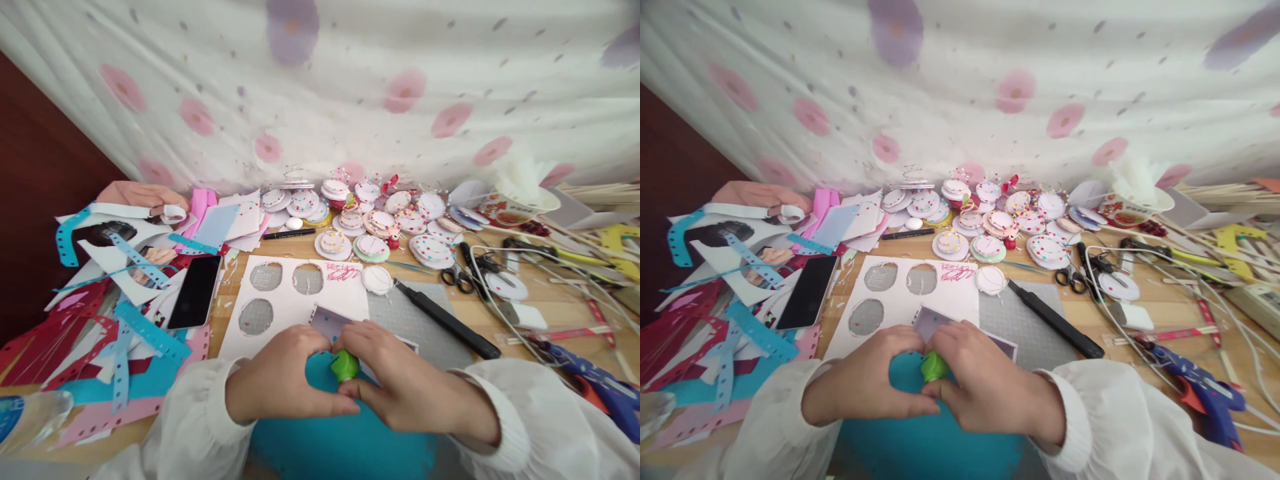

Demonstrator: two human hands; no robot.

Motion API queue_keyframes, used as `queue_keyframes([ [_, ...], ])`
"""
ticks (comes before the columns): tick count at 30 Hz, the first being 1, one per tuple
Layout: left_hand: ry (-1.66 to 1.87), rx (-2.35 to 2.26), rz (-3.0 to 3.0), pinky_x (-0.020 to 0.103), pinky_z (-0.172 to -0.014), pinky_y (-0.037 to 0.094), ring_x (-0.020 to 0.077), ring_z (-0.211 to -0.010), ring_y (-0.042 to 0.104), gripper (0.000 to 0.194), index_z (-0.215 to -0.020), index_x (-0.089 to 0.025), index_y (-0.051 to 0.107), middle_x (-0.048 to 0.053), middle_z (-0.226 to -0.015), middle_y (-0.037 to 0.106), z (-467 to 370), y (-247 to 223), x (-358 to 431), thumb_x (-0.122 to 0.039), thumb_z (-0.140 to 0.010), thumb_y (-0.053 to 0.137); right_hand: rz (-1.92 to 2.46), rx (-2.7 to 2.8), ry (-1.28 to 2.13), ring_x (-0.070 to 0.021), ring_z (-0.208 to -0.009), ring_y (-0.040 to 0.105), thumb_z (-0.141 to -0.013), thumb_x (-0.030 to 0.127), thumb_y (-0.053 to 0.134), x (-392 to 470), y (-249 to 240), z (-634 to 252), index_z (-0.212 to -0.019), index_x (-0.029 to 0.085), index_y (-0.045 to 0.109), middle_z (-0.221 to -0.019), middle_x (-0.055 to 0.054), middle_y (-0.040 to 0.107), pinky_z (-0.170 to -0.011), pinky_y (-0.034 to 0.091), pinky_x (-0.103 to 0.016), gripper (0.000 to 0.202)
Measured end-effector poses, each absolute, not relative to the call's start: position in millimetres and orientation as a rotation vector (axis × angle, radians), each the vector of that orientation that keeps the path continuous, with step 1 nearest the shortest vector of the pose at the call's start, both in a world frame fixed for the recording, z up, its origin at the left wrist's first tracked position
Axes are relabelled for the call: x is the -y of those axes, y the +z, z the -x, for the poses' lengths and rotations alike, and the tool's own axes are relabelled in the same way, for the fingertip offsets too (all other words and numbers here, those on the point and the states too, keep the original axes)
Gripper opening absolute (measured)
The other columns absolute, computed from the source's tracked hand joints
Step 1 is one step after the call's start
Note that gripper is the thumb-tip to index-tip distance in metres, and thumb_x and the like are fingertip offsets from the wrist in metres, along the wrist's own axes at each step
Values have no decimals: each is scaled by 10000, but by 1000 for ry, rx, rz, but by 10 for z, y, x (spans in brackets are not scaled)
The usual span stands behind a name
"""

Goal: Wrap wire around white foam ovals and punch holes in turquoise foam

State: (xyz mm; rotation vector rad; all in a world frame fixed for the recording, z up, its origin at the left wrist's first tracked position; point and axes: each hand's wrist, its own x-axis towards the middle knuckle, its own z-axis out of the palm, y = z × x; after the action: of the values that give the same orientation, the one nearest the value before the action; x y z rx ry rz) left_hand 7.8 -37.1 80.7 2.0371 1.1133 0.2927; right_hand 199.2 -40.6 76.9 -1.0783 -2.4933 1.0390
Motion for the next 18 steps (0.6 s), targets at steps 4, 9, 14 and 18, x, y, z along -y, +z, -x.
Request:
queue_keyframes([
  [4, 343, -1076, -1937, 291, -756, 469, 199, -788, 627, 370, -816, -182, 657, 7, -801, 689, -49, 758, 358, -466, -608, 771, 1058, 2467, 1019, -206, -813, 537, -772, 174, 587, 435, 743, -1996, -896, 149, 538, -886, -95, 589, -717, 439, -333, 136],
  [9, 364, -1028, -1891, 305, -807, 465, 216, -845, 631, 474, -889, -144, 668, 43, -868, 697, -18, 690, 347, -502, -598, 776, 1027, 2451, 1014, -169, -709, 499, -769, 162, 566, 453, 695, -1982, -836, 174, 485, -821, -58, 556, -622, 410, -290, 107],
  [14, 388, -974, -1896, 292, -786, 466, 206, -800, 621, 388, -817, -138, 667, 34, -816, 680, -12, 673, 342, -457, -624, 777, 996, 2423, 1060, -148, -668, 467, -793, 200, 570, 424, 652, -1976, -804, 182, 454, -794, -42, 535, -580, 369, -271, 117],
  [18, 487, -1024, -1826, 292, -792, 463, 210, -838, 615, 432, -865, -153, 679, 40, -867, 690, -12, 686, 339, -471, -595, 791, 999, 2358, 1179, -132, -679, 477, -794, 200, 605, 370, 682, -1981, -830, 169, 488, -808, -33, 548, -583, 371, -252, 127],
])
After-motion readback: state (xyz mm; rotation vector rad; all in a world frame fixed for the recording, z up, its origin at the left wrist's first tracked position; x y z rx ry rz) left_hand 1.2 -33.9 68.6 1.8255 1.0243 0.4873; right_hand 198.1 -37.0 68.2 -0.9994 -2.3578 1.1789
